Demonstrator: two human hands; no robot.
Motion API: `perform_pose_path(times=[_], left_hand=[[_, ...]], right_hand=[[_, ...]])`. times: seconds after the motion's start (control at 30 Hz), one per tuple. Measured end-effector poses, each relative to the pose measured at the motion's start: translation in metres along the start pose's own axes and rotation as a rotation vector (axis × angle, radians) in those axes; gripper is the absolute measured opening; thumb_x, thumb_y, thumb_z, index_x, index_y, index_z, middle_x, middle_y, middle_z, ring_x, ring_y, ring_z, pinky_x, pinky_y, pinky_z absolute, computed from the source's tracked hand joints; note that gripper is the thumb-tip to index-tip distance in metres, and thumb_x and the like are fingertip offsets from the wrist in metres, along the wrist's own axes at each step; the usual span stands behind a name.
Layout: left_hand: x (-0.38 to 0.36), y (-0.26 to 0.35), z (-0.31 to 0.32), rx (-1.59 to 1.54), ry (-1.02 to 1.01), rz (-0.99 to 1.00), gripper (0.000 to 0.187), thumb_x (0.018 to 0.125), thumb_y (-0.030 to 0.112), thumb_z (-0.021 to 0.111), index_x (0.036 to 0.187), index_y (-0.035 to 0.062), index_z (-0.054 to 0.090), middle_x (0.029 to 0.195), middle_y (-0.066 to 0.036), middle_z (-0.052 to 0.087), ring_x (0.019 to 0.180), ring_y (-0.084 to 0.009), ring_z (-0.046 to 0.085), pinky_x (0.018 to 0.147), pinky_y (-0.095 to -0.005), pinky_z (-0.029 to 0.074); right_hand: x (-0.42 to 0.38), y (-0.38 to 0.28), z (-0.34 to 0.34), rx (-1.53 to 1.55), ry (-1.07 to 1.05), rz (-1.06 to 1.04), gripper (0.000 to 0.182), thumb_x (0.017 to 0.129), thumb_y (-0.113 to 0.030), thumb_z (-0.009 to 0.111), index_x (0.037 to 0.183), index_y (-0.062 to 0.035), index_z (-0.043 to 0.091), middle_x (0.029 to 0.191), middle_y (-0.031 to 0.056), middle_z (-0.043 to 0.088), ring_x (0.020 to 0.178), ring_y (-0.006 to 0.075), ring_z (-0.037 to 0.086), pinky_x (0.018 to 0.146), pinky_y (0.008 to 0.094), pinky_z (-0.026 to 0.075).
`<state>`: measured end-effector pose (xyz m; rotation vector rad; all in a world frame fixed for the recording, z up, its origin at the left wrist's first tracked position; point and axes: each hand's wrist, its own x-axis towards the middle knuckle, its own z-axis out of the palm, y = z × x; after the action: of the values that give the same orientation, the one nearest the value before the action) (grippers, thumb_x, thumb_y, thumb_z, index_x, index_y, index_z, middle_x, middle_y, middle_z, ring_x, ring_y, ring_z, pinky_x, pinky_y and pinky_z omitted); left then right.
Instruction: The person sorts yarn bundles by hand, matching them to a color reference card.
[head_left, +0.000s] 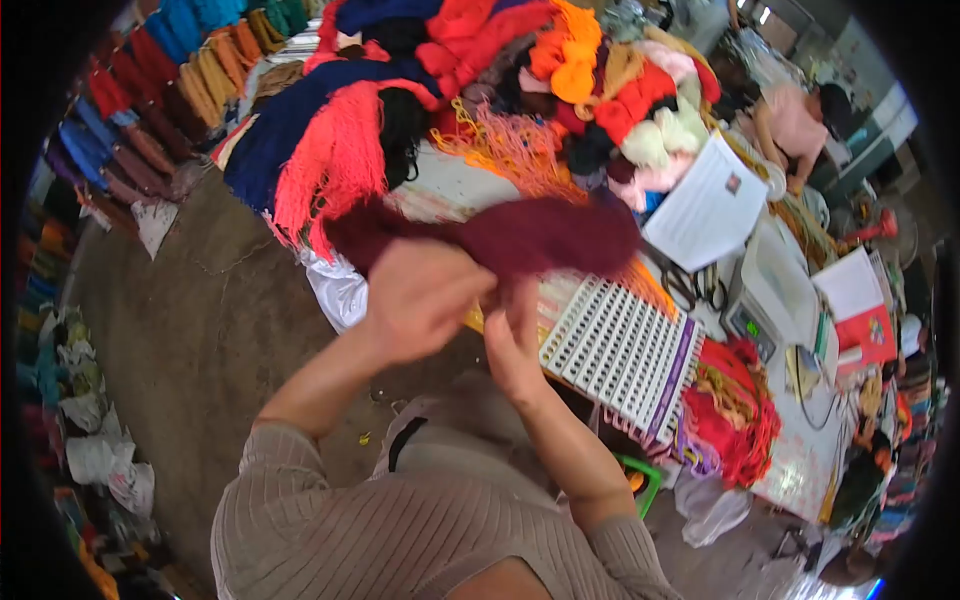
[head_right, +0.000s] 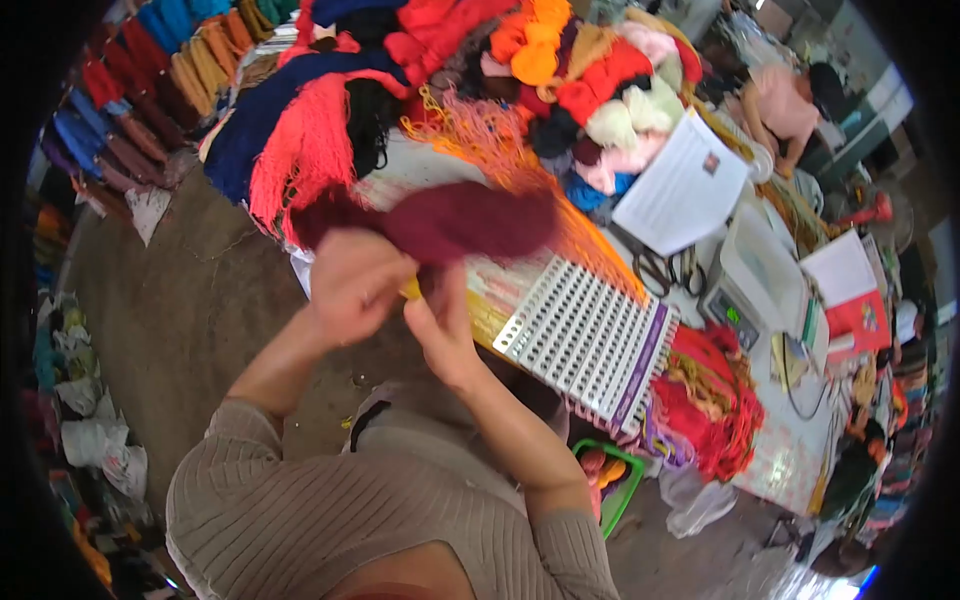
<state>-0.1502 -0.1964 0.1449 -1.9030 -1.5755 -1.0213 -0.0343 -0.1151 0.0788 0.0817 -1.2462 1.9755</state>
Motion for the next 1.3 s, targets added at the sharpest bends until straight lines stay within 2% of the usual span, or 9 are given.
perform_pose_path(times=[0.1, 0.2, 0.33, 0.5, 0.6, 0.73, 0.93, 1.1, 1.3], left_hand=[[-0.025, 0.023, -0.011, -0.254, 0.121, -0.247, 0.019, 0.072, -0.002, 0.059, 0.091, 0.0001, 0.063, 0.088, -0.01, 0.063, 0.075, -0.0239, 0.06, 0.067, -0.0301, 0.046], [-0.024, 0.011, -0.003, -0.405, 0.152, -0.56, 0.018, 0.083, 0.006, 0.054, 0.1, 0.0013, 0.061, 0.095, -0.009, 0.061, 0.09, -0.0188, 0.057, 0.074, -0.0293, 0.043], [-0.016, 0.016, 0.031, -1.095, -0.142, -0.789, 0.045, 0.083, 0.01, 0.058, 0.125, 0.0031, 0.045, 0.125, -0.005, 0.044, 0.115, -0.0154, 0.042, 0.097, -0.0271, 0.032], [-0.012, 0.025, 0.047, -1.048, -0.122, -0.767, 0.048, 0.079, 0.006, 0.065, 0.123, 0.003, 0.047, 0.122, -0.005, 0.046, 0.113, -0.0157, 0.045, 0.097, -0.0291, 0.035], [-0.016, 0.027, 0.045, -1.096, -0.087, -0.83, 0.045, 0.079, 0.006, 0.065, 0.12, 0.0019, 0.049, 0.119, -0.005, 0.048, 0.109, -0.0148, 0.048, 0.092, -0.0278, 0.04], [-0.007, 0.041, 0.031, -0.763, -0.239, -0.666, 0.042, 0.076, 0.005, 0.067, 0.115, 0.0023, 0.053, 0.113, -0.006, 0.051, 0.104, -0.0146, 0.05, 0.082, -0.0259, 0.045], [0.002, 0.051, 0.008, -0.816, -0.437, -0.667, 0.04, 0.073, 0.007, 0.066, 0.112, 0.0035, 0.056, 0.108, -0.008, 0.055, 0.099, -0.0173, 0.054, 0.083, -0.0284, 0.045], [-0.003, 0.04, 0.001, -0.885, -0.628, -0.742, 0.049, 0.068, -0.002, 0.052, 0.117, 0.0038, 0.053, 0.114, -0.007, 0.053, 0.11, -0.0176, 0.05, 0.088, -0.0303, 0.044], [0.004, 0.051, -0.021, -0.561, -0.375, -0.523, 0.047, 0.061, -0.002, 0.051, 0.107, 0.0009, 0.059, 0.093, -0.01, 0.061, 0.085, -0.0191, 0.058, 0.079, -0.027, 0.044]], right_hand=[[-0.006, -0.004, -0.012, 0.391, 0.341, 0.258, 0.043, 0.096, -0.037, 0.037, 0.125, -0.0048, 0.04, 0.119, 0.0075, 0.051, 0.111, 0.0215, 0.05, 0.098, 0.0365, 0.038], [-0.031, -0.007, -0.043, 0.827, 0.185, 0.419, 0.045, 0.096, -0.036, 0.028, 0.12, -0.0034, 0.047, 0.111, 0.0125, 0.058, 0.101, 0.0285, 0.055, 0.09, 0.0398, 0.045], [-0.037, -0.023, -0.042, 0.702, 0.237, 0.564, 0.041, 0.093, -0.028, 0.037, 0.123, -0.0003, 0.045, 0.112, 0.0143, 0.057, 0.097, 0.0272, 0.058, 0.085, 0.0371, 0.049], [-0.038, -0.06, -0.044, 0.155, 0.338, 0.785, 0.034, 0.093, -0.017, 0.043, 0.122, 0.0009, 0.047, 0.115, 0.0109, 0.056, 0.097, 0.0198, 0.058, 0.087, 0.0314, 0.047], [-0.044, -0.07, -0.06, -0.554, 0.298, 0.259, 0.032, 0.093, -0.018, 0.043, 0.12, -0.0011, 0.048, 0.117, 0.0096, 0.053, 0.101, 0.0156, 0.053, 0.085, 0.028, 0.044], [-0.036, -0.102, -0.047, -1.108, -0.165, 0.075, 0.061, 0.071, -0.013, 0.067, 0.126, -0.0058, 0.042, 0.12, 0.0151, 0.048, 0.108, 0.0291, 0.051, 0.084, 0.034, 0.046], [-0.041, -0.1, -0.044, -1.113, -0.167, -0.048, 0.047, 0.063, -0.009, 0.063, 0.108, -0.0006, 0.052, 0.099, 0.0149, 0.056, 0.089, 0.0315, 0.057, 0.077, 0.0356, 0.047], [-0.044, -0.094, -0.034, -0.638, -0.16, 0.006, 0.037, 0.066, -0.006, 0.058, 0.102, 0.0018, 0.055, 0.097, 0.014, 0.057, 0.091, 0.0231, 0.057, 0.083, 0.0316, 0.044], [-0.036, -0.068, -0.03, -0.881, -0.166, -0.041, 0.038, 0.068, -0.01, 0.063, 0.102, -0.0026, 0.051, 0.092, 0.0171, 0.056, 0.083, 0.034, 0.057, 0.072, 0.0378, 0.047]])
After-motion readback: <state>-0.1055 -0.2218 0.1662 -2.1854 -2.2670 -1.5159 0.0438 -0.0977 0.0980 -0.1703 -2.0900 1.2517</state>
